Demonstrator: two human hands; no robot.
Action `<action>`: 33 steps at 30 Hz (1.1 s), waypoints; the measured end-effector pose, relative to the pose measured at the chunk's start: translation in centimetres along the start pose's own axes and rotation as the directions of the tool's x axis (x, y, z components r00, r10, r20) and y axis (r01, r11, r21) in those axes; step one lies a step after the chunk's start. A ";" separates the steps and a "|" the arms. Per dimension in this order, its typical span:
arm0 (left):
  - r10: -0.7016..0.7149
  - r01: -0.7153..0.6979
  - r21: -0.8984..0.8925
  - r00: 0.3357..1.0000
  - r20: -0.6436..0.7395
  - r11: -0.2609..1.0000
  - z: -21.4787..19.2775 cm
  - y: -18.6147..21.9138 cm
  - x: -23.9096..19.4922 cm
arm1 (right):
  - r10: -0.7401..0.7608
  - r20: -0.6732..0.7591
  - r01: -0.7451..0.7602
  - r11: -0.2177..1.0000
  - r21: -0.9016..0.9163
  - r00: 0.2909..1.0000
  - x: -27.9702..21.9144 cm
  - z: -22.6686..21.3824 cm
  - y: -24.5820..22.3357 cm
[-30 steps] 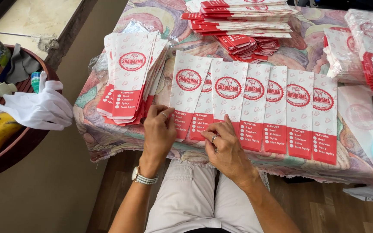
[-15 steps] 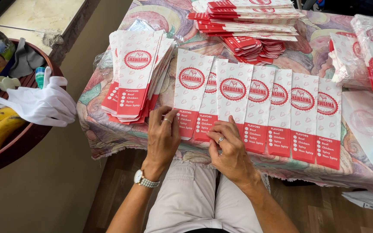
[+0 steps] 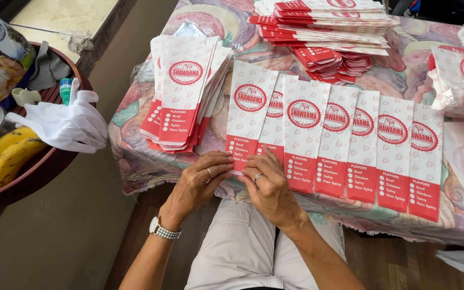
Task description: Laying out paper bags in an overlapping pattern and applying glue to the edges for assembly.
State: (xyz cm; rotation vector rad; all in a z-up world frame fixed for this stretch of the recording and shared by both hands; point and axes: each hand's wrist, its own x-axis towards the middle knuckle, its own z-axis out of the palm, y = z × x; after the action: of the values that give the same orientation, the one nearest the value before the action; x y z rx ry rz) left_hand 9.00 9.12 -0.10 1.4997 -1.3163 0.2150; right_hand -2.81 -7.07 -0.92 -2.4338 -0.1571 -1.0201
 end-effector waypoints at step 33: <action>-0.719 0.646 0.689 0.645 -0.260 0.330 -5.9 0.8 10.7 | 0.393 0.147 -0.404 0.913 0.049 0.907 1.1 0.0 1.1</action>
State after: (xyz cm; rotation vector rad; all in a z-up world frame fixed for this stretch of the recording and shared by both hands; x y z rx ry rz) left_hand 15.18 7.39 10.34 2.6956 -0.4894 0.1133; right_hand -1.73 -8.13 -0.54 -2.3282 0.2460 -0.6543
